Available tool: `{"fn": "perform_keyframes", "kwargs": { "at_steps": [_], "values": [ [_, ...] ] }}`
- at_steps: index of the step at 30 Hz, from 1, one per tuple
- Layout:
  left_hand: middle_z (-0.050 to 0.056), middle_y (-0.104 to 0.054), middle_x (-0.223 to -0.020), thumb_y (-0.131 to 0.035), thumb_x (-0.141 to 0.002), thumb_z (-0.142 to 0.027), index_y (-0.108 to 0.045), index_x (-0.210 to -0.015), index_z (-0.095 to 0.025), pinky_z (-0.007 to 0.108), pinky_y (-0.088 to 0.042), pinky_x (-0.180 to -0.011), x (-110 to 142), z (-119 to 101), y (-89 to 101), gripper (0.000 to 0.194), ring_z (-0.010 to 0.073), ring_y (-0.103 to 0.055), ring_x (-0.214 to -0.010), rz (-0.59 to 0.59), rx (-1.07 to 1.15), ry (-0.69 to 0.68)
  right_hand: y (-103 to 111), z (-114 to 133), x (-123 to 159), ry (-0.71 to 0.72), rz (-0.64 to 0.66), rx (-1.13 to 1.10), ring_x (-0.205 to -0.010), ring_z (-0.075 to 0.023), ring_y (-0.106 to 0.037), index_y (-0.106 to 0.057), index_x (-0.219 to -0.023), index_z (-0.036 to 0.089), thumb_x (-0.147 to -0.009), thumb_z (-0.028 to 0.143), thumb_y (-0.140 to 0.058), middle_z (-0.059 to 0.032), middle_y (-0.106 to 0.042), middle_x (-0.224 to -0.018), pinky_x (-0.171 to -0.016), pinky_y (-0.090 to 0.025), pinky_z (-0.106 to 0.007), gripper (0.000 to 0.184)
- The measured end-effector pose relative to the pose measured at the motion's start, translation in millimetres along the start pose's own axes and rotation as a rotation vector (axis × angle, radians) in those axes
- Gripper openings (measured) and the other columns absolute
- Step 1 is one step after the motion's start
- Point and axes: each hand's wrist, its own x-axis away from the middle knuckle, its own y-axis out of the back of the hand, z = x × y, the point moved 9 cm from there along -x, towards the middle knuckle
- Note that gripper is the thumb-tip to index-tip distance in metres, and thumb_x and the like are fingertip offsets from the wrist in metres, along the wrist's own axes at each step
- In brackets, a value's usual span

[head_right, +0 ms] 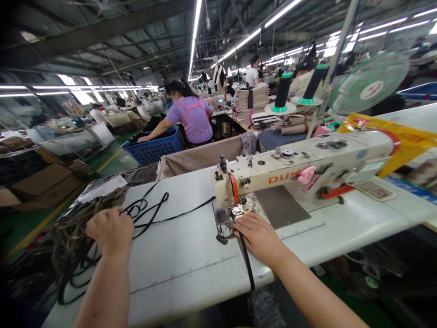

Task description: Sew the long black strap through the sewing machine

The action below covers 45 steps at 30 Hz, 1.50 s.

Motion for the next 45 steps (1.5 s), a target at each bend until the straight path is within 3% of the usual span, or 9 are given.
{"fn": "perform_keyframes", "kwargs": {
  "at_steps": [3,6,12,16,19,24,29,45],
  "values": [
    [0.017,-0.066,-0.124,-0.050,-0.099,-0.023,-0.071,-0.111,-0.017,0.054,-0.043,-0.104,17,-74,-22.8,0.025,0.0381,-0.055,-0.122,0.119,0.017,-0.265,3,1,-2,0.010,-0.010,0.004,-0.109,-0.0226,-0.076,-0.076,-0.123,0.022,-0.107,0.020,-0.061,-0.0079,-0.080,-0.120,-0.112,-0.056,-0.047,0.022],
    [0.015,-0.066,-0.131,-0.057,-0.099,-0.023,-0.071,-0.119,-0.020,0.048,-0.042,-0.110,46,-144,-48.9,0.024,0.0341,-0.055,-0.126,0.314,0.107,-0.457,4,3,-3,0.029,-0.003,0.002,-0.109,-0.0229,-0.076,-0.076,-0.123,0.022,-0.107,0.020,-0.060,-0.0080,-0.080,-0.119,-0.111,-0.057,-0.049,0.022],
    [0.016,-0.068,-0.138,-0.071,-0.097,-0.043,-0.065,-0.137,-0.020,0.046,-0.043,-0.110,81,-241,-87.0,0.046,0.0345,-0.055,-0.131,0.652,0.245,-0.438,3,6,-1,0.057,0.021,-0.025,-0.110,-0.0235,-0.076,-0.075,-0.121,0.022,-0.108,0.017,-0.056,-0.0081,-0.080,-0.118,-0.111,-0.058,-0.050,0.023],
    [0.015,-0.073,-0.123,-0.068,-0.100,-0.036,-0.075,-0.118,-0.019,0.042,-0.046,-0.104,89,-270,-96.2,0.025,0.0318,-0.061,-0.124,0.726,0.244,-0.417,4,7,0,0.050,0.020,-0.051,-0.109,-0.0234,-0.076,-0.074,-0.121,0.022,-0.107,0.018,-0.058,-0.0086,-0.080,-0.116,-0.111,-0.058,-0.048,0.022],
    [0.013,-0.074,-0.116,-0.062,-0.104,-0.033,-0.077,-0.112,-0.020,0.038,-0.047,-0.100,91,-269,-97.7,0.022,0.0286,-0.065,-0.118,0.698,0.277,-0.476,4,6,-1,0.032,0.022,-0.068,-0.109,-0.0236,-0.076,-0.074,-0.121,0.021,-0.108,0.020,-0.057,-0.0090,-0.080,-0.117,-0.111,-0.058,-0.048,0.021],
    [0.009,-0.075,-0.110,-0.053,-0.108,-0.029,-0.079,-0.109,-0.022,0.031,-0.050,-0.096,80,-225,-106.8,0.028,0.0226,-0.069,-0.106,0.695,0.361,-0.405,2,5,-3,0.025,0.038,-0.073,-0.111,-0.0245,-0.075,-0.074,-0.121,0.021,-0.109,0.022,-0.058,-0.0092,-0.080,-0.120,-0.113,-0.056,-0.050,0.020],
    [0.007,-0.076,-0.113,-0.051,-0.109,-0.032,-0.080,-0.113,-0.025,0.031,-0.050,-0.097,61,-192,-108.7,0.030,0.0226,-0.069,-0.109,0.666,0.342,-0.291,2,4,-3,0.007,0.044,-0.076,-0.112,-0.0237,-0.075,-0.074,-0.122,0.021,-0.108,0.022,-0.058,-0.0090,-0.080,-0.121,-0.114,-0.056,-0.050,0.021],
    [0.010,-0.077,-0.121,-0.046,-0.110,-0.035,-0.077,-0.115,-0.023,0.033,-0.050,-0.090,32,-149,-84.9,0.033,0.0254,-0.070,-0.108,0.473,0.241,-0.060,-3,1,1,0.007,0.060,-0.044,-0.115,-0.0255,-0.075,-0.074,-0.125,0.022,-0.109,0.023,-0.059,-0.0101,-0.079,-0.125,-0.114,-0.056,-0.053,0.023]
  ]
}}
